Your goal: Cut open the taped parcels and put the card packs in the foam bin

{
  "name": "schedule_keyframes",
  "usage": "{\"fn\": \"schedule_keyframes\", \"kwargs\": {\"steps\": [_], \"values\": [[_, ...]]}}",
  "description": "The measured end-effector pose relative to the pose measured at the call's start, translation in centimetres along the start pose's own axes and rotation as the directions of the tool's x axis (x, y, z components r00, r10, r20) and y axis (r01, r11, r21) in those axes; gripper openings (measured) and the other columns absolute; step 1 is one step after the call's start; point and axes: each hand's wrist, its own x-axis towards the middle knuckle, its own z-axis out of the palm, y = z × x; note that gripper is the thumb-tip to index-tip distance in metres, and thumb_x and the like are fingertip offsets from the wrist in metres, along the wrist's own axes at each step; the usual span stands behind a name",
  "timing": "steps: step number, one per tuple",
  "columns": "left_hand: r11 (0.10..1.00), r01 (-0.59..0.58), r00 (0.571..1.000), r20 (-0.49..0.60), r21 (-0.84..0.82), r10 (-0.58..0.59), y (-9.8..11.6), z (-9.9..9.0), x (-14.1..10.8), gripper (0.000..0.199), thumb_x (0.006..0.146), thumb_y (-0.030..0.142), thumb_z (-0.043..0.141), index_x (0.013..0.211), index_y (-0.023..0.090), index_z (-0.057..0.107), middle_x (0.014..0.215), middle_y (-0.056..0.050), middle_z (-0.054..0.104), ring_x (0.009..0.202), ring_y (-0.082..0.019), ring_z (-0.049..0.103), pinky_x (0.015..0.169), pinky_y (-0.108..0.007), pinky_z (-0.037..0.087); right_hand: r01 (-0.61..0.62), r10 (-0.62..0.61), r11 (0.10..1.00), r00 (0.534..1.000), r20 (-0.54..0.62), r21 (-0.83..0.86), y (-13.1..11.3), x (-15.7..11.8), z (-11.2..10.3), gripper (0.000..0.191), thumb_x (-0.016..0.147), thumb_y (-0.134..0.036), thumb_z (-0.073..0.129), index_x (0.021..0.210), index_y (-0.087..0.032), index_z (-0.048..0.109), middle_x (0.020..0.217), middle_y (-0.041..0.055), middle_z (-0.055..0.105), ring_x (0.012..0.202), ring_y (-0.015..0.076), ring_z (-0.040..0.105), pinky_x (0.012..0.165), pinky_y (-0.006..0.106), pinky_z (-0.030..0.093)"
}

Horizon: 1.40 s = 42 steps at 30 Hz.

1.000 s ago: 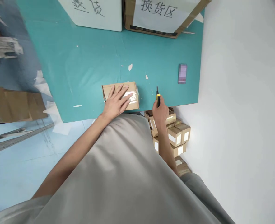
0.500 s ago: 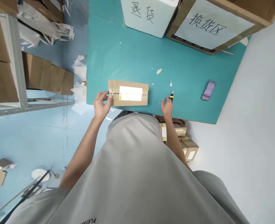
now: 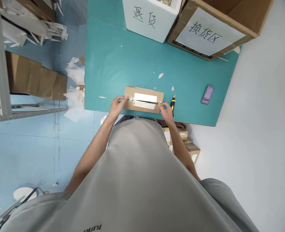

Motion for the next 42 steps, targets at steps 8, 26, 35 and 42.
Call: {"fn": "schedule_keyframes", "kwargs": {"steps": [8, 26, 35, 42], "values": [[0.998, 0.013, 0.998, 0.058, -0.054, -0.010, 0.2, 0.5, 0.1, 0.043, 0.075, 0.047, 0.085, 0.064, 0.021, 0.053, 0.120, -0.008, 0.071, 0.106, -0.021, 0.068, 0.095, -0.032, 0.051, 0.073, -0.081, 0.992, 0.993, -0.081, -0.099, 0.8, -0.9, -0.1, 0.039, 0.099, -0.061, 0.051, 0.081, -0.026, 0.050, 0.093, 0.0033, 0.063, 0.097, 0.0207, 0.061, 0.096, 0.033, 0.052], [0.999, 0.034, 0.995, -0.091, 0.018, -0.032, 0.9, 3.6, 1.8, 0.030, 0.079, 0.035, 0.080, 0.062, 0.021, 0.059, 0.102, -0.006, 0.064, 0.108, -0.023, 0.063, 0.098, -0.033, 0.049, -0.018, 0.029, 0.993, 0.996, 0.084, -0.120, 0.1, -0.7, -0.7, 0.039, 0.103, -0.062, 0.051, 0.096, -0.025, 0.061, 0.098, 0.0022, 0.067, 0.096, 0.0215, 0.065, 0.087, 0.034, 0.057], [0.993, -0.120, 0.990, -0.071, 0.004, 0.120, 0.6, 3.0, 1.4, 0.050, 0.084, 0.042, 0.078, 0.053, 0.024, 0.043, 0.073, -0.003, 0.060, 0.113, -0.027, 0.067, 0.104, -0.039, 0.052, 0.072, -0.065, 0.990, 0.996, 0.061, -0.118, 1.9, 0.8, -0.2, 0.038, 0.102, -0.060, 0.053, 0.096, -0.023, 0.059, 0.098, 0.0033, 0.068, 0.095, 0.0207, 0.064, 0.091, 0.032, 0.054], [0.958, -0.278, 0.912, 0.333, 0.070, 0.240, 0.3, -0.3, -0.4, 0.078, 0.086, 0.055, 0.082, 0.155, 0.029, 0.058, 0.168, -0.013, 0.049, 0.158, -0.031, 0.045, 0.122, -0.045, 0.046, 0.164, -0.158, 0.973, 0.986, 0.052, -0.163, 0.1, 2.1, -1.6, 0.070, 0.103, -0.059, 0.055, 0.162, -0.022, 0.046, 0.151, 0.0161, 0.051, 0.120, 0.0236, 0.066, 0.098, 0.037, 0.059]]}}
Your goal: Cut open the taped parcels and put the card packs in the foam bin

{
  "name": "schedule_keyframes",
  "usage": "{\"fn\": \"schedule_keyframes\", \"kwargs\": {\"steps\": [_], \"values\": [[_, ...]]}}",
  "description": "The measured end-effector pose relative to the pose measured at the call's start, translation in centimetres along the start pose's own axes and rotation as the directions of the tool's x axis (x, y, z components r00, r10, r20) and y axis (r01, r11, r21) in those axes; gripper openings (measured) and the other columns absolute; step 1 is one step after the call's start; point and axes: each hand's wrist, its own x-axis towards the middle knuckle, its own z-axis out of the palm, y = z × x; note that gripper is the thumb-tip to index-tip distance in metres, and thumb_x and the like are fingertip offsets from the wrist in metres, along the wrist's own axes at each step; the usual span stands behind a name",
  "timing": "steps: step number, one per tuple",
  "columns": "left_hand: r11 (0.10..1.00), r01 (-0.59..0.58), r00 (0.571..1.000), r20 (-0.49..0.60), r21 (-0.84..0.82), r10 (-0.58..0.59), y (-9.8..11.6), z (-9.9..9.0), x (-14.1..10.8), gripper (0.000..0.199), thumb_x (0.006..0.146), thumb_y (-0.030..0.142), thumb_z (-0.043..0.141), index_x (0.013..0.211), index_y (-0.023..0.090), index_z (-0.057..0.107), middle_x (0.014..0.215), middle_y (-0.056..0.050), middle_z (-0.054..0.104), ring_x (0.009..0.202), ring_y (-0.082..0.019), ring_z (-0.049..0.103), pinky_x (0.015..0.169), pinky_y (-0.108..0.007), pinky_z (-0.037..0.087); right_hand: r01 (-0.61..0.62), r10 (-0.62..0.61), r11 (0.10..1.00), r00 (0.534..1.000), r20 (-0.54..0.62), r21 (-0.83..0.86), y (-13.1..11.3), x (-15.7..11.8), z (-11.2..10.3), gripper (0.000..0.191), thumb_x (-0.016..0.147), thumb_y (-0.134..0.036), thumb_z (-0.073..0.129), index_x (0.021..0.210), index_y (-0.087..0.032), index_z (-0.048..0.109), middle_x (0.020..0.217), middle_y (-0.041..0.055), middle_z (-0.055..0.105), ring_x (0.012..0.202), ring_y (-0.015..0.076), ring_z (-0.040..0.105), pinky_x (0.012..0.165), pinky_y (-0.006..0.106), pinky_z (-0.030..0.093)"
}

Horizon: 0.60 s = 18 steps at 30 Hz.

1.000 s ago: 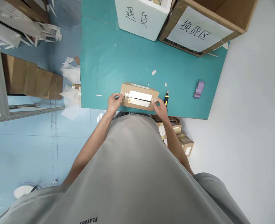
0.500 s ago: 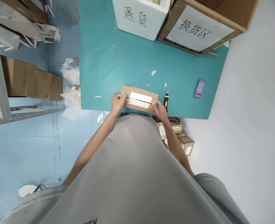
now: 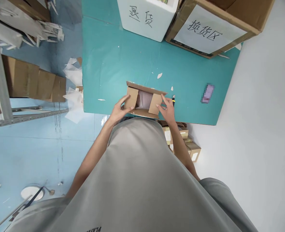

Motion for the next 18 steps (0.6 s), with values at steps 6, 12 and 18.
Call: {"fn": "schedule_keyframes", "kwargs": {"steps": [6, 12, 18], "values": [[0.969, -0.145, 0.963, 0.252, 0.202, 0.091, 0.2, -1.7, -0.9, 0.114, 0.088, 0.068, 0.078, 0.176, 0.032, 0.015, 0.184, -0.014, 0.013, 0.171, -0.036, 0.009, 0.136, -0.057, 0.022, -0.049, 0.059, 0.943, 0.998, 0.020, -0.329, -3.3, 4.9, 1.1, 0.108, 0.092, -0.063, 0.073, 0.176, -0.019, 0.019, 0.160, 0.0286, 0.041, 0.119, 0.0400, 0.067, 0.099, 0.055, 0.057], [0.844, -0.263, 0.938, 0.329, 0.467, 0.110, 1.3, -1.0, -0.9, 0.114, 0.088, 0.051, 0.085, 0.176, 0.035, 0.014, 0.182, -0.012, -0.023, 0.169, -0.045, -0.001, 0.132, -0.063, 0.028, -0.036, 0.047, 0.924, 0.999, 0.019, -0.380, -4.5, 6.7, 3.1, 0.102, 0.092, -0.048, 0.072, 0.173, -0.011, 0.023, 0.157, 0.0327, 0.041, 0.128, 0.0461, 0.060, 0.103, 0.061, 0.055], [0.574, -0.406, 0.909, 0.381, 0.711, 0.172, 4.0, 2.9, 0.6, 0.078, 0.090, 0.027, 0.077, 0.164, 0.029, 0.050, 0.185, -0.008, 0.007, 0.169, -0.042, -0.008, 0.135, -0.073, 0.002, 0.122, -0.122, 0.977, 0.992, 0.016, -0.176, -1.7, 6.1, 0.4, 0.078, 0.099, -0.032, 0.052, 0.173, -0.024, 0.030, 0.157, 0.0176, 0.053, 0.123, 0.0324, 0.068, 0.112, 0.052, 0.054]]}}
